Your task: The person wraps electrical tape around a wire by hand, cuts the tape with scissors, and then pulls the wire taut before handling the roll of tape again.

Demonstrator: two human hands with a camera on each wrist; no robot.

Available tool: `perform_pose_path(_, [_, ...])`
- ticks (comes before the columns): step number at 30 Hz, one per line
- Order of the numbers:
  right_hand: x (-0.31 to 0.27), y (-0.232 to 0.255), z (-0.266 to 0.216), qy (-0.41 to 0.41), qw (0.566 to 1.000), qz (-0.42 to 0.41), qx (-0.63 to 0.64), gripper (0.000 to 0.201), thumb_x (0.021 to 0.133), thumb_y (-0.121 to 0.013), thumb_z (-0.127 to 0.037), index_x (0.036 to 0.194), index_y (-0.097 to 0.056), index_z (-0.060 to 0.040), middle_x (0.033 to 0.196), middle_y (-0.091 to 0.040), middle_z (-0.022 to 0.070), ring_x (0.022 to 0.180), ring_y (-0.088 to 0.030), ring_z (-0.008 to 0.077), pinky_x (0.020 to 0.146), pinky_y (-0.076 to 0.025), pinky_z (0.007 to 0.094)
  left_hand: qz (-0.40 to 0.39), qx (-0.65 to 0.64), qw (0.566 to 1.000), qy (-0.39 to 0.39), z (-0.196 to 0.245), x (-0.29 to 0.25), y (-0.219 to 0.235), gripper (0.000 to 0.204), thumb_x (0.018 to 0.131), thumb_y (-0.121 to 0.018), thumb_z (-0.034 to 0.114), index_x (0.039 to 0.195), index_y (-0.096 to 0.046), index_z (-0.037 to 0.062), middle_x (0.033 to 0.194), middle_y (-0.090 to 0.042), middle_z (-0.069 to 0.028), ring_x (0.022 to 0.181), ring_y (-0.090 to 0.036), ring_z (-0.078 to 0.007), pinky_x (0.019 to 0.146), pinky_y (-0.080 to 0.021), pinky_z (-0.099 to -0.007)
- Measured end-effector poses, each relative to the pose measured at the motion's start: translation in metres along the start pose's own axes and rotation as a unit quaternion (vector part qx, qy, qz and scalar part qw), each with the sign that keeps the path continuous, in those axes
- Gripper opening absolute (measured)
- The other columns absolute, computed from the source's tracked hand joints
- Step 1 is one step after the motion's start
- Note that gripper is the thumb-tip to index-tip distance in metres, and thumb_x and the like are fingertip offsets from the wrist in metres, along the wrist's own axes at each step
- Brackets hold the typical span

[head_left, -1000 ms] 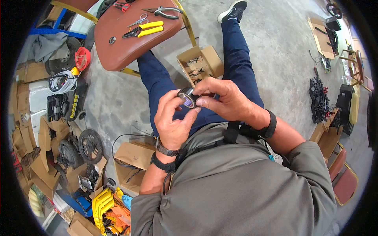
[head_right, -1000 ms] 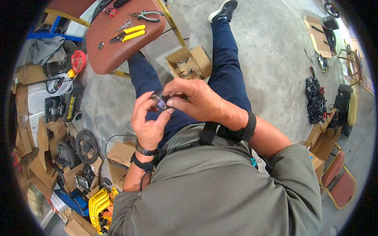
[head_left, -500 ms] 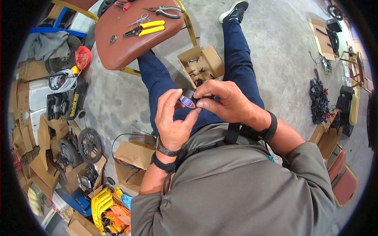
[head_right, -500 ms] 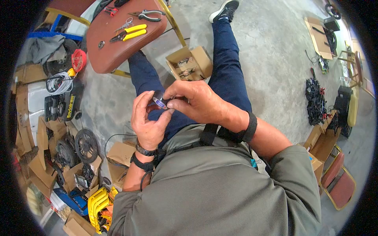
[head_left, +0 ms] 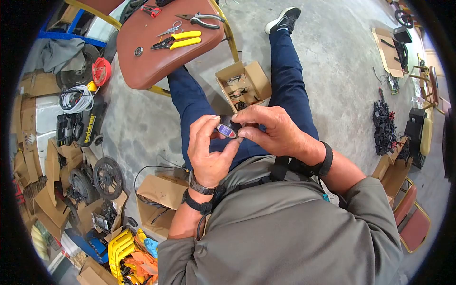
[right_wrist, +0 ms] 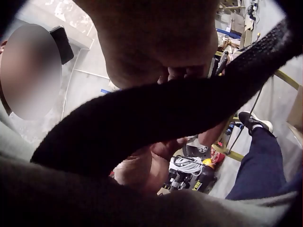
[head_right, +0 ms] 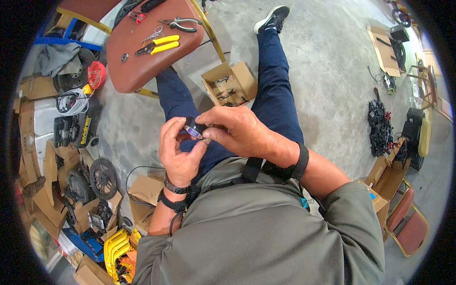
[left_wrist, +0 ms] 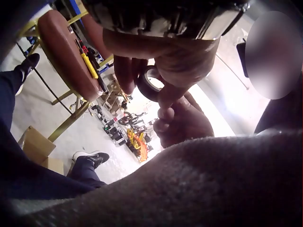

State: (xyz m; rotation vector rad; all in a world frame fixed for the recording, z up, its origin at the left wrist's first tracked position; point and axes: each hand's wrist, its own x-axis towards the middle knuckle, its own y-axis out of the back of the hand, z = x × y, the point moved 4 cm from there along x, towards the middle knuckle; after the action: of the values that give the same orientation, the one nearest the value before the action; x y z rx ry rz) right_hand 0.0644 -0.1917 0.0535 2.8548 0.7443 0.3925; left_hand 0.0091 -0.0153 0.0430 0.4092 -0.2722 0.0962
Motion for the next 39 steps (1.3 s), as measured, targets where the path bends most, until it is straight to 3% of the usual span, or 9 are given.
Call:
perform_pose_path(17, [-0.0009,-0.0005,0.0040,0.061,0.998,0.018,-0.011,0.019,0.083,-0.077,-0.003,0.098,-0.066,-0.0028,0.090,-0.073,0.0138,0.085,-0.073,0.0334,0.072,-0.058,0.0376,0.003,-0.006,1.000,-0.023,0.0011,-0.0037,-0.0003,0.067,0.069,-0.085,-0.010,0.129,-0.058,0.0021,0.137,-0.051,-0.0140,0.099,-0.063,-0.0166,0.072,-0.058,-0.0272])
perform_pose_path(23, [-0.0016,0.0001,0.0055,0.052,0.999,-0.006,0.007,0.018,0.083,-0.075,-0.001,0.099,-0.066,-0.0029,0.089,-0.072,0.0127,0.085,-0.073,0.0328,0.072,-0.057,0.0377,-0.002,-0.011,1.000,-0.019,-0.0014,-0.0037,-0.0013,0.065,0.070,-0.085,-0.010,0.128,-0.058,0.0027,0.136,-0.053,-0.0139,0.099,-0.062,-0.0154,0.073,-0.058,-0.0266])
perform_pose_path(26, [-0.0013,0.0011,-0.0004,0.013,1.000,-0.009,-0.020,0.017,0.084,-0.074,0.000,0.099,-0.066,-0.0025,0.090,-0.071,0.0124,0.085,-0.072,0.0324,0.072,-0.057,0.0378,0.022,-0.013,0.999,-0.026,-0.0006,-0.0017,-0.0018,0.066,0.067,-0.087,-0.007,0.127,-0.061,0.0045,0.128,-0.058,-0.0142,0.090,-0.064,-0.0160,0.068,-0.056,-0.0262])
perform_pose_path(29, [-0.0003,-0.0008,-0.0005,0.037,0.999,0.004,-0.007,0.015,0.085,-0.073,0.000,0.098,-0.065,-0.0019,0.091,-0.071,0.0127,0.085,-0.072,0.0322,0.073,-0.058,0.0379,-0.003,-0.014,1.000,-0.010,-0.0029,-0.0034,-0.0012,0.066,0.070,-0.085,-0.010,0.129,-0.058,0.0029,0.136,-0.052,-0.0136,0.101,-0.062,-0.0155,0.073,-0.058,-0.0268])
perform_pose_path(39, [-0.0009,-0.0026,0.0073,0.073,0.997,0.004,0.011,0.012,0.085,-0.071,0.002,0.094,-0.065,-0.0016,0.090,-0.071,0.0127,0.085,-0.072,0.0321,0.072,-0.057,0.0379,0.002,-0.010,1.000,-0.013,-0.0034,-0.0035,-0.0019,0.066,0.069,-0.087,-0.008,0.128,-0.060,0.0040,0.132,-0.055,-0.0129,0.098,-0.063,-0.0163,0.070,-0.057,-0.0265])
